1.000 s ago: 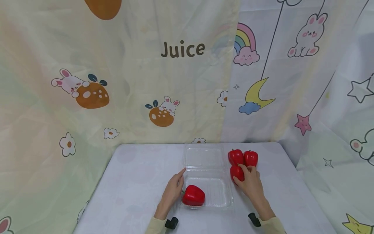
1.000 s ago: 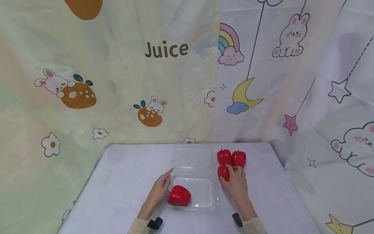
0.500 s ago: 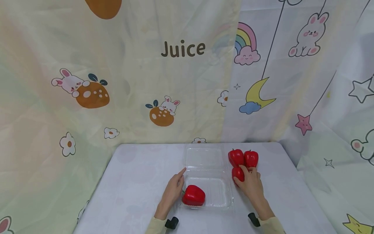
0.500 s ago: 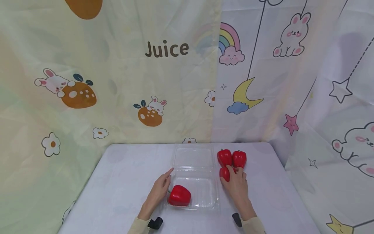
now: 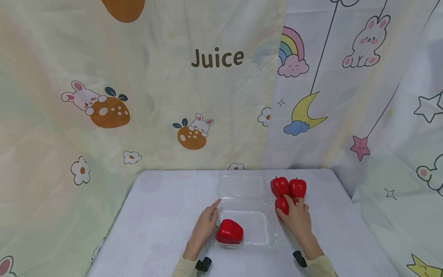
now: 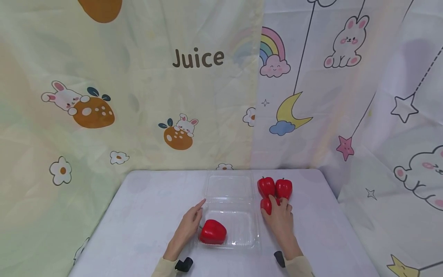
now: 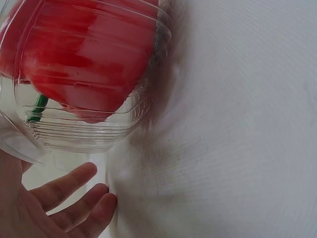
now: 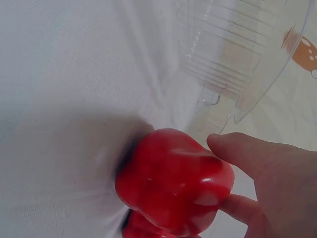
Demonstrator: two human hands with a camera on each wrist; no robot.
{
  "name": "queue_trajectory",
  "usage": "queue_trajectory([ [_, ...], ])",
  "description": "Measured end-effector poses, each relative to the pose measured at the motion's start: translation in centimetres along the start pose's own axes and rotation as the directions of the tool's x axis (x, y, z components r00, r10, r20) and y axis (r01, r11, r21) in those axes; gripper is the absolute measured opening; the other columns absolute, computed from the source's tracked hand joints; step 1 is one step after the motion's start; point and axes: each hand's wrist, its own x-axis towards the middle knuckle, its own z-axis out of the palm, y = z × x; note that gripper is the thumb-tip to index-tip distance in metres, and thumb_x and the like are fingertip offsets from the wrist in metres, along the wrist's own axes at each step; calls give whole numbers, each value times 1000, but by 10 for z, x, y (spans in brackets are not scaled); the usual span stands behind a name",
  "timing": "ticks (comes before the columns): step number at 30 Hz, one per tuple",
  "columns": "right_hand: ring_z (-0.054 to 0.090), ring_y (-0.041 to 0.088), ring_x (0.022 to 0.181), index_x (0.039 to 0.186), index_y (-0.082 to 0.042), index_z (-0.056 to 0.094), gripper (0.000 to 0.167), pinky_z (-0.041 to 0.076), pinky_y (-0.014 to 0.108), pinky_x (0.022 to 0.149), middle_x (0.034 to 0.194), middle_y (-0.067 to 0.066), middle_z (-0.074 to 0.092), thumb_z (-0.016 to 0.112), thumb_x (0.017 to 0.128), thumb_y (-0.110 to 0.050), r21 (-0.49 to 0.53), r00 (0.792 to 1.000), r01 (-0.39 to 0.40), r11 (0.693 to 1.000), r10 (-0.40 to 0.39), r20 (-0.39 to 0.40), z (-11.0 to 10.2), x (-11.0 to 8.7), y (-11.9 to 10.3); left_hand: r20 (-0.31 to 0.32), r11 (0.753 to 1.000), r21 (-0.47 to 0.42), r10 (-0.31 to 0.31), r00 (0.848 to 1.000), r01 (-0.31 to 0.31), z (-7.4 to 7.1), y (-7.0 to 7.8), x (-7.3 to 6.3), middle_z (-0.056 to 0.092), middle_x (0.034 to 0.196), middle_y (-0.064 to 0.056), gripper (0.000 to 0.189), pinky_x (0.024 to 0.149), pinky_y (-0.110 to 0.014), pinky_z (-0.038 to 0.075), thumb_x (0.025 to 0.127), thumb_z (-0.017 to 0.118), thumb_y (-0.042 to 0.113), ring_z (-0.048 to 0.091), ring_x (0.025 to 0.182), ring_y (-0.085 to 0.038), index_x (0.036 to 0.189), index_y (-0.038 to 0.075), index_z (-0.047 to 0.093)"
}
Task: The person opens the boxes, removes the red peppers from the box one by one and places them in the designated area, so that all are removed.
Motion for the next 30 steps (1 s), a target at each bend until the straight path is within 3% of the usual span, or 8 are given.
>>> queue_trajectory([
  [21, 44, 54, 120, 146, -2, 44, 82, 53, 65, 88, 137, 33, 40, 84, 77, -23, 22, 1000, 10, 1000, -10, 13, -6, -3, -4, 3, 1000, 15, 3, 1000, -3, -1, 0, 1, 68, 113, 0, 43, 84, -32, 54, 107, 46, 29, 53, 89, -10, 150, 31, 48],
  [30, 43, 54, 122, 146, -2, 44, 82, 53, 66, 88, 137, 32, 39, 84, 77, -23, 27, 1000, 11, 1000, -12, 22, -9, -3, -8, -2, 1000, 0, 7, 1000, -7, 0, 0, 0, 68, 122, -3, 43, 97, -43, 54, 107, 46, 29, 58, 99, -12, 150, 31, 48],
])
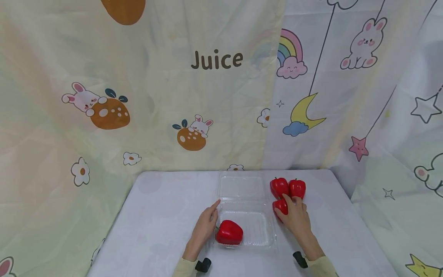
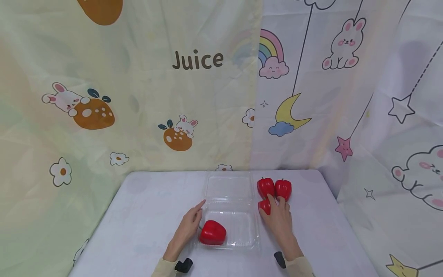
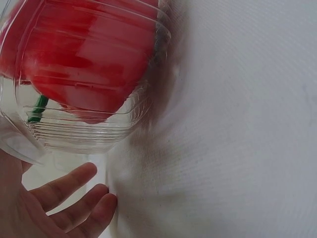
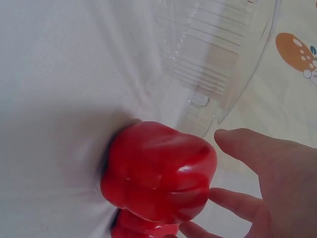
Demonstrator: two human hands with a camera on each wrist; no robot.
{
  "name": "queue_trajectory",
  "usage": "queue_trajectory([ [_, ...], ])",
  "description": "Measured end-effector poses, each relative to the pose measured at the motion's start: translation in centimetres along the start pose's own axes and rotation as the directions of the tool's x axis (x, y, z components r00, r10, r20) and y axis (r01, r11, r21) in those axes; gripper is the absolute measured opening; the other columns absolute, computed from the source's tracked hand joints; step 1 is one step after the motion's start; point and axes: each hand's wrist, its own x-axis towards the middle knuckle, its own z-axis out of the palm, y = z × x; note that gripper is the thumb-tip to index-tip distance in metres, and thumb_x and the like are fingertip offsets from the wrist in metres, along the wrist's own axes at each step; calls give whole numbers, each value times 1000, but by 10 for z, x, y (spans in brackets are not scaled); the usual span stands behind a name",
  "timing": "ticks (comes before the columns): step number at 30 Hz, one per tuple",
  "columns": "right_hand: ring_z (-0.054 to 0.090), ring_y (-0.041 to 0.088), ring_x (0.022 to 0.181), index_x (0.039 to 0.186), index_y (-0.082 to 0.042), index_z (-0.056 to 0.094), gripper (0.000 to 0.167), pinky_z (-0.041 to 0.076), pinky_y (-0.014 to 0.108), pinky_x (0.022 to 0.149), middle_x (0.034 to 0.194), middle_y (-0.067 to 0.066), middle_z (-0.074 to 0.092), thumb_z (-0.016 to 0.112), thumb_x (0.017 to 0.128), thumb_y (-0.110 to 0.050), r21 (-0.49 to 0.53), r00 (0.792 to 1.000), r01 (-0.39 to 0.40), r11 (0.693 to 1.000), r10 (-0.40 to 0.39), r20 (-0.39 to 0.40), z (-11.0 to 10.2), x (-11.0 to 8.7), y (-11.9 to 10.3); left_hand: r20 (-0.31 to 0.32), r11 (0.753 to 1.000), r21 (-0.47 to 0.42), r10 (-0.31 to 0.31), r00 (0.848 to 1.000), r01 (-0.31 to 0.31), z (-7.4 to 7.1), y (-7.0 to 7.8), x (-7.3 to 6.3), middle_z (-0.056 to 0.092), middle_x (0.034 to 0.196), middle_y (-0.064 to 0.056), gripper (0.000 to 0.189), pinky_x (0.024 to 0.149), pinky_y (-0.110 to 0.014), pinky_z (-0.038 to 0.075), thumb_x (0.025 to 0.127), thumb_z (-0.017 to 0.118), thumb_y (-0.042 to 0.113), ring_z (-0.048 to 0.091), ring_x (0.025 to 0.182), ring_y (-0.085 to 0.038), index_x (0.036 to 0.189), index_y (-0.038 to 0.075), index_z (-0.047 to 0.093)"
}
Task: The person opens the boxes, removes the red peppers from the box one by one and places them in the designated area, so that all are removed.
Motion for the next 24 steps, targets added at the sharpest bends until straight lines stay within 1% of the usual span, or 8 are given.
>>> queue_trajectory([
  [5, 42, 53, 123, 146, -3, 43, 82, 52, 66, 89, 138, 32, 39, 83, 78, -24, 0, 1000, 3, 1000, -3, 0, -1, 0, -1, 2, 1000, -7, 5, 1000, -5, 0, -1, -1, 68, 121, -3, 43, 96, -41, 55, 107, 47, 28, 57, 98, -12, 150, 30, 48],
  [10, 42, 53, 123, 146, -2, 43, 81, 52, 66, 90, 138, 32, 38, 83, 79, -23, 6, 1000, 4, 1000, -4, 4, -1, 0, -2, 4, 1000, -12, 3, 1000, -3, 0, -1, -1, 68, 123, -4, 44, 97, -43, 55, 107, 47, 29, 60, 104, -13, 150, 30, 48],
  [17, 42, 54, 124, 146, 0, 42, 82, 52, 65, 89, 139, 32, 38, 83, 78, -23, 13, 1000, 10, 1000, -10, 7, -3, 0, -3, 1, 1000, 7, 1, 1000, -1, 0, 0, 0, 69, 115, -1, 43, 92, -37, 55, 107, 47, 28, 55, 93, -9, 150, 29, 49],
  [21, 42, 53, 124, 146, -1, 41, 83, 53, 65, 89, 139, 31, 38, 83, 78, -22, 18, 1000, 16, 1000, -16, 1, -5, 0, -3, -1, 1000, 1, 1, 1000, -1, 0, 1, -1, 68, 119, -3, 43, 97, -42, 54, 107, 47, 29, 59, 100, -11, 150, 30, 49],
  [24, 43, 53, 124, 147, -1, 41, 83, 53, 65, 90, 139, 31, 38, 83, 78, -22, 14, 1000, 24, 1000, -24, -6, -6, 0, -4, -3, 1000, -3, 3, 1000, -3, 0, 1, -1, 68, 121, -4, 43, 99, -44, 54, 107, 48, 29, 60, 103, -13, 150, 29, 49],
])
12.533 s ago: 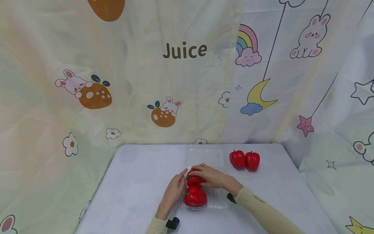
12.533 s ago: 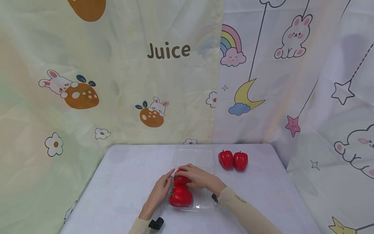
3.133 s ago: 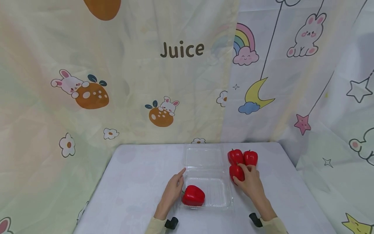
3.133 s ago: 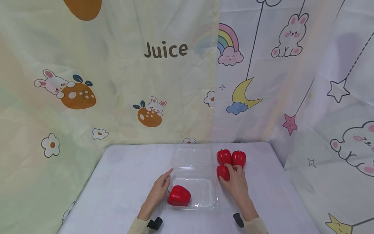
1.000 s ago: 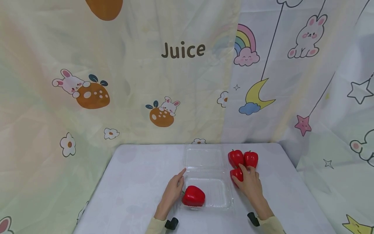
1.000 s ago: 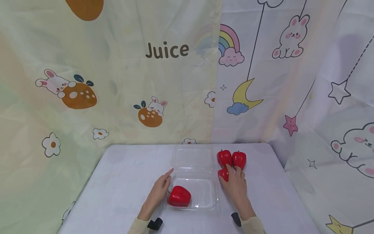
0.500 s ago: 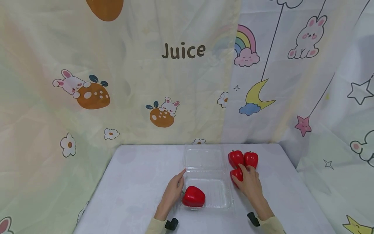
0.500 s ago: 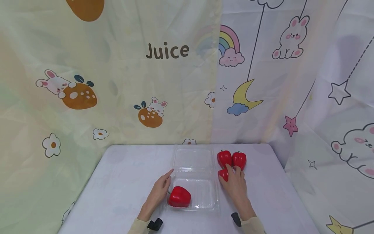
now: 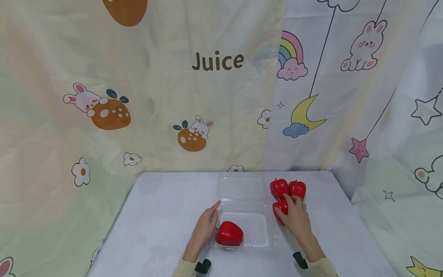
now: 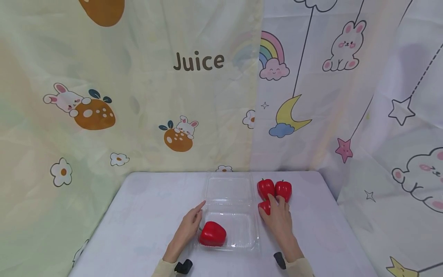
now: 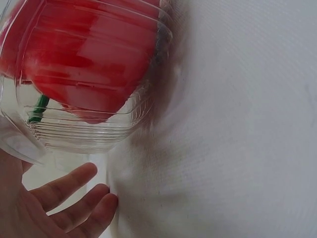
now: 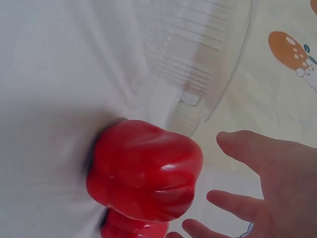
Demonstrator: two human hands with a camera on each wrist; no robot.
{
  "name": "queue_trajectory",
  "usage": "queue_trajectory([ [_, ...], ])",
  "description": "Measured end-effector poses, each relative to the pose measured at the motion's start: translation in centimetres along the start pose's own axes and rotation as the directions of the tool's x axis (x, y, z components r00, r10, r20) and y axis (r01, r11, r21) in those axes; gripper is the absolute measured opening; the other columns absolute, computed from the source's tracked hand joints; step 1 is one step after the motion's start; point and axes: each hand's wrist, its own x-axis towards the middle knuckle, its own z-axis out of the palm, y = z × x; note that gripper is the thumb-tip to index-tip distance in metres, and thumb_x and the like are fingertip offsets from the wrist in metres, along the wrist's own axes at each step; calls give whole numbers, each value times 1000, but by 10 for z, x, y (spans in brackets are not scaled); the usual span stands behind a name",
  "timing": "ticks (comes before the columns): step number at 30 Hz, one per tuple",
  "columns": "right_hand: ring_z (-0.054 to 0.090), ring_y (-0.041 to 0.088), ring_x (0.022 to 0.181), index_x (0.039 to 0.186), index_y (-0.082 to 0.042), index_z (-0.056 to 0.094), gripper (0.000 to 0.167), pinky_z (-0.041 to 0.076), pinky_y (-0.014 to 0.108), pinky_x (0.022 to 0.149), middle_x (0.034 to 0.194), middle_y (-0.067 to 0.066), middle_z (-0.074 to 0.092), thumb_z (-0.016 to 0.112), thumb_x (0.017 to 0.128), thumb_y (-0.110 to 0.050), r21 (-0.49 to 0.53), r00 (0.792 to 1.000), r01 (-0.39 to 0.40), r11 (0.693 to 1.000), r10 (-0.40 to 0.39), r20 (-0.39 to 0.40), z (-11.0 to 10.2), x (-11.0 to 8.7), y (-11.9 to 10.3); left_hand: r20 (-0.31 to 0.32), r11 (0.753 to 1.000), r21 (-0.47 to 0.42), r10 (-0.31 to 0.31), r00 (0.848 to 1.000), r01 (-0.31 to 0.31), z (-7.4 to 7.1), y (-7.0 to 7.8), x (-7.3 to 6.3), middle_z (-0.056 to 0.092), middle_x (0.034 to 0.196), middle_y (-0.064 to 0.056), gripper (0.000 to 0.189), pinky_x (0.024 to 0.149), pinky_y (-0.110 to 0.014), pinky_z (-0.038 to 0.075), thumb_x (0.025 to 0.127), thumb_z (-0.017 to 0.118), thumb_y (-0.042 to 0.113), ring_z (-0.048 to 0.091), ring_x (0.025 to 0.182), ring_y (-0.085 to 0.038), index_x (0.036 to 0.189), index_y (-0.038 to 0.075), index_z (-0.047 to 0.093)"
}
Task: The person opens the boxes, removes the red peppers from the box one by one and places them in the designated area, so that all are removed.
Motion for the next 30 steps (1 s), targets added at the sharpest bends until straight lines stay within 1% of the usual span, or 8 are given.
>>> queue_trajectory([
  [7, 43, 53, 125, 147, -1, 41, 82, 52, 65, 91, 140, 31, 38, 82, 79, -22, 0, 1000, 14, 1000, -14, -8, -4, -2, -6, -2, 1000, 3, 0, 1000, 0, 0, -1, 0, 68, 121, -4, 43, 99, -43, 54, 106, 48, 28, 60, 103, -13, 150, 29, 49],
  [13, 43, 53, 125, 148, -1, 41, 82, 51, 66, 92, 141, 31, 38, 81, 80, -22, 3, 1000, 21, 1000, -21, -13, -6, -2, -9, -1, 1000, 10, -5, 1000, 5, 0, 0, 0, 68, 116, -1, 43, 93, -38, 56, 106, 49, 27, 56, 93, -9, 150, 28, 49],
  [16, 43, 53, 126, 148, -1, 41, 81, 51, 66, 92, 141, 30, 39, 81, 81, -22, 4, 1000, 23, 1000, -23, -15, -7, -2, -9, 0, 1000, 15, -5, 1000, 5, 0, 0, 0, 68, 115, 0, 44, 91, -36, 56, 106, 48, 27, 54, 91, -8, 150, 28, 49],
  [19, 43, 52, 126, 148, -1, 41, 80, 51, 65, 92, 141, 30, 39, 81, 81, -22, 4, 999, 30, 1000, -30, -18, -6, -2, -8, 1, 1000, 6, -3, 1000, 3, 0, -1, 1, 68, 116, -1, 44, 94, -38, 56, 106, 48, 28, 57, 94, -10, 150, 29, 48],
  [25, 44, 51, 125, 147, -1, 43, 81, 52, 65, 90, 139, 30, 42, 83, 79, -22, 8, 997, 60, 998, -59, -47, -3, -2, -8, 4, 1000, -4, 5, 1000, -5, 0, -2, 1, 67, 123, -4, 44, 99, -43, 54, 107, 47, 29, 62, 108, -15, 151, 29, 48],
  [30, 47, 49, 122, 145, -1, 46, 82, 54, 64, 87, 136, 29, 45, 85, 76, -21, 23, 992, 93, 995, -91, -83, 0, -3, -8, 3, 1000, -1, 7, 1000, -7, 0, -1, 0, 67, 123, -4, 44, 99, -44, 54, 106, 48, 29, 62, 110, -17, 151, 28, 48],
])
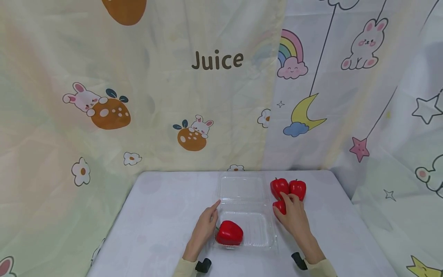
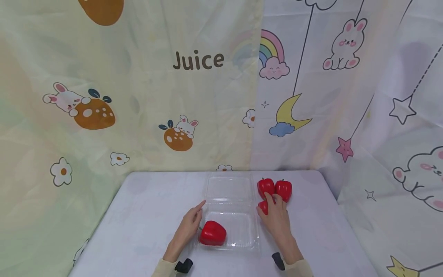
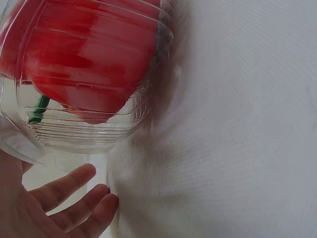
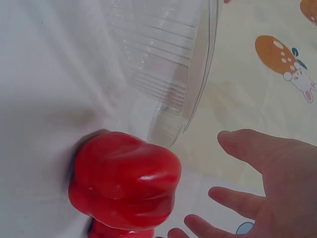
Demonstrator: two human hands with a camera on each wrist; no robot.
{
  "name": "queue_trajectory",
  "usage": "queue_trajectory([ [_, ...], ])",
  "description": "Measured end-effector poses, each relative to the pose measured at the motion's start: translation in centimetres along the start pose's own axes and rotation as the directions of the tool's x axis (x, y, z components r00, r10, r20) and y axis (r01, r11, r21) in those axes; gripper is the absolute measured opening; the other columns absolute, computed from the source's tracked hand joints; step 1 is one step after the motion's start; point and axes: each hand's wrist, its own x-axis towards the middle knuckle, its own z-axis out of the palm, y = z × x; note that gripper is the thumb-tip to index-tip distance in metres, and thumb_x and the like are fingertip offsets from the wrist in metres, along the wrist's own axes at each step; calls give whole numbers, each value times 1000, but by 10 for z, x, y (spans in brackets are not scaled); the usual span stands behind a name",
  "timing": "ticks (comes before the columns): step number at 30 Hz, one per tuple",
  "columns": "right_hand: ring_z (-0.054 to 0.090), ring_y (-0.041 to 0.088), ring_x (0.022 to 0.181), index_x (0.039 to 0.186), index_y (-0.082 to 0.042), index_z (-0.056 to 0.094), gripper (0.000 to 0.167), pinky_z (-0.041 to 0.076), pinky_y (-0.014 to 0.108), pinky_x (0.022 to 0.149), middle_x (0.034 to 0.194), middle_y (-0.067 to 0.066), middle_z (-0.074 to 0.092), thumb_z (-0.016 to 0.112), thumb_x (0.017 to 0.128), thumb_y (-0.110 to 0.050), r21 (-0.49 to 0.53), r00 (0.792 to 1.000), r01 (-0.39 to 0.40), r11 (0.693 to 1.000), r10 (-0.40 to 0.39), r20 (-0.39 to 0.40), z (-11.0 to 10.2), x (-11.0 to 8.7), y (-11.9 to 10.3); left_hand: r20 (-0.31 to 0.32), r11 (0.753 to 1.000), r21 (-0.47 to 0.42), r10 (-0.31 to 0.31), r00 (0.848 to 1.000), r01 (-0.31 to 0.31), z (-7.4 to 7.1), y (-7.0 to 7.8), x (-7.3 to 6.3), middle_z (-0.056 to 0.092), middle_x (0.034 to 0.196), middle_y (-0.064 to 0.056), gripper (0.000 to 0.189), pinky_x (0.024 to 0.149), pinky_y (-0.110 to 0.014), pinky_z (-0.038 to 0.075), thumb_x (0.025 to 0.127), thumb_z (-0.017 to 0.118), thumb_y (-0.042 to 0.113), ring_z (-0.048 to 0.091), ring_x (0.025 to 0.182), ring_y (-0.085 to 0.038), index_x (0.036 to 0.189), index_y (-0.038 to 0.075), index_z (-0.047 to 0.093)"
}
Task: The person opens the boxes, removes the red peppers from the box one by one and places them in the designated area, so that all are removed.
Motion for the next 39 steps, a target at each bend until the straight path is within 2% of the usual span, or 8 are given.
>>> queue_trajectory([
  [5, 47, 48, 121, 143, -1, 48, 80, 54, 64, 86, 135, 29, 46, 86, 74, -20, 17, 1000, 11, 1000, -10, -19, 1, -1, -2, -4, 1000, 9, 3, 1000, -3, 0, 1, 0, 67, 123, -5, 44, 100, -45, 53, 106, 48, 29, 63, 111, -19, 150, 27, 49],
  [11, 46, 48, 124, 145, -1, 47, 81, 55, 62, 88, 138, 29, 44, 85, 76, -20, 12, 1000, 3, 1000, -3, 11, 0, 0, -4, -2, 1000, 7, 0, 1000, 0, 0, 2, -1, 67, 126, -6, 44, 101, -46, 53, 107, 48, 29, 63, 116, -21, 150, 28, 49],
  [24, 47, 46, 124, 147, -3, 44, 82, 55, 60, 89, 140, 28, 43, 84, 78, -23, 22, 999, -13, 1000, 12, 41, -1, 2, -8, 1, 1000, 5, 0, 1000, 0, -1, 1, -1, 67, 123, -5, 43, 99, -46, 54, 107, 47, 29, 63, 112, -19, 150, 28, 49],
  [29, 48, 46, 123, 146, -3, 46, 80, 56, 59, 87, 139, 28, 44, 83, 78, -23, 35, 1000, -8, 999, 7, 26, 0, 2, -11, -4, 1000, 10, -1, 1000, 1, 0, 1, 0, 68, 124, -5, 43, 100, -45, 53, 107, 47, 29, 63, 113, -19, 150, 28, 49],
  [33, 48, 46, 123, 147, -4, 46, 79, 56, 58, 88, 140, 27, 43, 82, 80, -25, 52, 999, -5, 999, 3, 36, 0, 2, -14, -7, 999, 33, -2, 1000, 2, 1, 0, 2, 68, 108, 1, 43, 88, -34, 56, 106, 48, 28, 60, 94, -11, 149, 27, 50],
  [36, 48, 45, 124, 148, -5, 45, 79, 56, 58, 89, 142, 26, 43, 81, 81, -26, 55, 999, -8, 998, 5, 53, -1, 2, -17, -7, 999, 44, -4, 1000, 4, 1, 0, 2, 64, 97, 5, 43, 78, -27, 51, 106, 48, 28, 53, 83, -8, 149, 27, 50],
  [39, 48, 44, 124, 148, -5, 46, 77, 56, 57, 90, 143, 26, 42, 80, 83, -26, 61, 998, -13, 998, 9, 59, -2, 3, -20, -9, 999, 46, -5, 1000, 6, 1, 0, 3, 64, 98, 6, 43, 80, -27, 52, 106, 48, 28, 51, 83, -6, 149, 28, 50],
])
